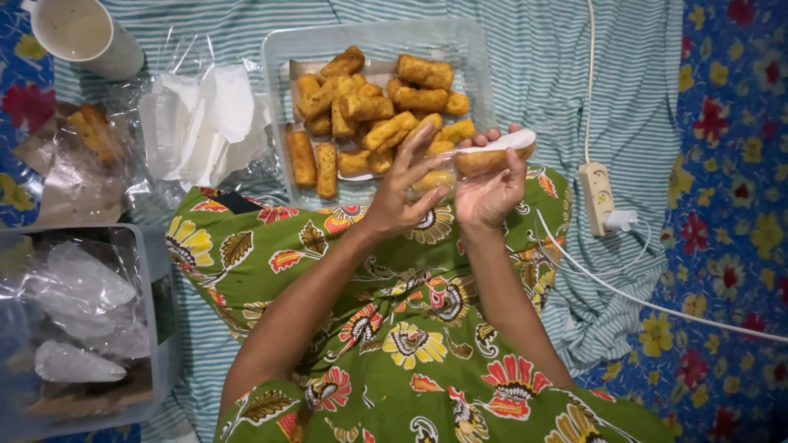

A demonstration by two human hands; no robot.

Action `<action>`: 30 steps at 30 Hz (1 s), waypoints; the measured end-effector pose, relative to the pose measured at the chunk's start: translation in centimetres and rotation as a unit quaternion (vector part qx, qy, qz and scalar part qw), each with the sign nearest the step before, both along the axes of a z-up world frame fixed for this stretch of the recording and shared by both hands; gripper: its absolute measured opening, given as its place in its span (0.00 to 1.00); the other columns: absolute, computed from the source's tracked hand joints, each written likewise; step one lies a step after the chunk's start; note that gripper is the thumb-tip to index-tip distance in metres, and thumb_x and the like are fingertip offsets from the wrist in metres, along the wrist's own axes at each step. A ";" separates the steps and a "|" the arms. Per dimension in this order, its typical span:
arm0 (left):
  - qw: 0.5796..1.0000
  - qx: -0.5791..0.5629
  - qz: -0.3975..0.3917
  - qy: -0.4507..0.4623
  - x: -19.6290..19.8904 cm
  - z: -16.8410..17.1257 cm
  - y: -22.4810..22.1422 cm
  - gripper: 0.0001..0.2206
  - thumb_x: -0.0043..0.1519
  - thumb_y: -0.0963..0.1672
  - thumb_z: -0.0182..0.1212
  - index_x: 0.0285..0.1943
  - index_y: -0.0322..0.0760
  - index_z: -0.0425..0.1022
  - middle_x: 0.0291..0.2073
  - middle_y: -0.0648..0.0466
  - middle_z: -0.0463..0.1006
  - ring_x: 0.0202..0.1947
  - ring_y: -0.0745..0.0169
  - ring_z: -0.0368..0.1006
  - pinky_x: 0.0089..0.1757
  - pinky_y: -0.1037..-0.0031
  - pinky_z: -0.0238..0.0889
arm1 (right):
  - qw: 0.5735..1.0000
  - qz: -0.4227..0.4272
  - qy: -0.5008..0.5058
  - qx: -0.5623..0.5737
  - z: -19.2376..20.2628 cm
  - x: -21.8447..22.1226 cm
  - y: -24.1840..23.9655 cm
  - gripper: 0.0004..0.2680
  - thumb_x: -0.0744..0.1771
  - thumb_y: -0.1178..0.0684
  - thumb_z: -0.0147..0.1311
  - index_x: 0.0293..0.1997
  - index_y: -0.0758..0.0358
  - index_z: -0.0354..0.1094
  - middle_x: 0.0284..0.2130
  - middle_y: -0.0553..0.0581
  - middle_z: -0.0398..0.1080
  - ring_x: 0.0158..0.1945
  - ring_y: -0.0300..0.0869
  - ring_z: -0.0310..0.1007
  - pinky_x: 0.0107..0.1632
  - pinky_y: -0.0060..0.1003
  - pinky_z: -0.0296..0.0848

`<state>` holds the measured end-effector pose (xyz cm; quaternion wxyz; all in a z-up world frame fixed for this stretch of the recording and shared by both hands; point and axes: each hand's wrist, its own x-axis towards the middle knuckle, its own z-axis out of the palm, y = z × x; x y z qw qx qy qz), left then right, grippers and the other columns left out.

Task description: Wrapping individual fried snacks in small paper sheets from a large tray while sitting on the floor.

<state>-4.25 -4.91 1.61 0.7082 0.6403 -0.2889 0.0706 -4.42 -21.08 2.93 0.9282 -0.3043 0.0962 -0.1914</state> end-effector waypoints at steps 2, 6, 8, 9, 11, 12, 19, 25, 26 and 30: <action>1.000 -0.003 0.000 -0.011 -0.1 -0.3 0.0 0.21 0.65 0.43 0.65 0.68 0.44 0.72 0.76 0.40 0.52 0.74 0.35 0.52 0.68 0.49 0.51 | 1.000 -0.005 0.009 -0.004 0.6 -0.1 0.2 0.19 0.68 0.50 0.50 0.67 0.57 0.55 0.52 0.56 0.62 0.53 0.44 0.68 0.62 0.45 0.73; 0.999 -0.011 -0.015 -0.029 -0.1 -1.1 -0.4 0.22 0.64 0.42 0.65 0.69 0.44 0.72 0.73 0.35 0.56 0.71 0.32 0.58 0.67 0.48 0.54 | 1.000 0.001 -0.004 0.009 0.3 -0.3 -0.1 0.18 0.67 0.52 0.50 0.66 0.57 0.57 0.52 0.56 0.62 0.54 0.45 0.68 0.63 0.46 0.74; 0.999 -0.009 -0.004 -0.032 -0.1 -2.2 -0.7 0.21 0.65 0.43 0.65 0.68 0.46 0.73 0.72 0.39 0.59 0.70 0.36 0.61 0.66 0.52 0.56 | 1.000 -0.001 0.006 0.023 0.4 -0.3 -0.1 0.18 0.66 0.54 0.51 0.65 0.59 0.58 0.52 0.57 0.63 0.54 0.45 0.69 0.63 0.47 0.73; 0.999 -0.006 0.007 -0.033 -0.1 -2.7 -0.9 0.19 0.65 0.45 0.65 0.67 0.47 0.74 0.72 0.43 0.61 0.69 0.41 0.63 0.65 0.56 0.58 | 0.999 -0.002 0.016 0.036 0.4 -0.3 -0.2 0.18 0.66 0.55 0.51 0.64 0.60 0.59 0.52 0.58 0.63 0.55 0.46 0.69 0.64 0.48 0.73; 1.000 -0.011 -0.005 -0.026 -0.1 -1.5 -0.1 0.18 0.67 0.46 0.60 0.66 0.47 0.75 0.72 0.44 0.62 0.69 0.40 0.63 0.65 0.55 0.59 | 0.999 0.001 0.024 0.035 1.0 -0.6 0.0 0.18 0.65 0.56 0.50 0.63 0.60 0.60 0.52 0.57 0.64 0.54 0.46 0.69 0.64 0.47 0.73; 1.000 -0.016 -0.017 -0.017 0.0 -0.9 0.2 0.16 0.69 0.47 0.56 0.66 0.46 0.76 0.71 0.44 0.62 0.69 0.40 0.63 0.64 0.54 0.59 | 0.999 0.005 0.033 0.035 1.3 -0.7 0.2 0.18 0.64 0.58 0.50 0.62 0.59 0.62 0.51 0.57 0.65 0.54 0.46 0.69 0.64 0.47 0.73; 0.997 0.009 0.038 -0.061 0.1 -0.9 0.4 0.23 0.55 0.50 0.77 0.59 0.44 0.80 0.70 0.42 0.63 0.69 0.37 0.63 0.65 0.53 0.57 | 0.997 0.028 0.058 0.047 3.1 -1.5 0.7 0.17 0.62 0.61 0.49 0.58 0.65 0.65 0.50 0.60 0.69 0.54 0.49 0.72 0.64 0.49 0.74; 0.993 -0.051 0.065 -0.089 0.4 -1.2 0.0 0.03 0.61 0.42 0.68 0.39 0.39 0.85 0.65 0.40 0.70 0.64 0.38 0.68 0.62 0.56 0.61 | 0.993 0.026 0.095 0.060 2.7 -1.9 -0.3 0.17 0.61 0.65 0.49 0.56 0.66 0.68 0.48 0.61 0.73 0.51 0.51 0.76 0.61 0.51 0.77; 0.993 -0.056 0.064 -0.088 0.2 -0.4 0.3 0.03 0.61 0.43 0.68 0.37 0.39 0.84 0.65 0.41 0.70 0.64 0.41 0.69 0.62 0.59 0.62 | 0.994 0.018 0.097 0.055 3.0 -2.0 -0.2 0.18 0.60 0.65 0.50 0.55 0.66 0.68 0.47 0.59 0.73 0.50 0.49 0.76 0.61 0.51 0.77; 0.991 -0.087 0.069 -0.077 -0.2 0.4 0.4 0.04 0.60 0.43 0.69 0.36 0.38 0.83 0.64 0.44 0.70 0.63 0.44 0.71 0.61 0.63 0.65 | 0.994 0.015 0.096 0.042 2.6 -2.0 -1.2 0.19 0.60 0.66 0.49 0.57 0.61 0.68 0.46 0.59 0.74 0.50 0.48 0.78 0.62 0.51 0.79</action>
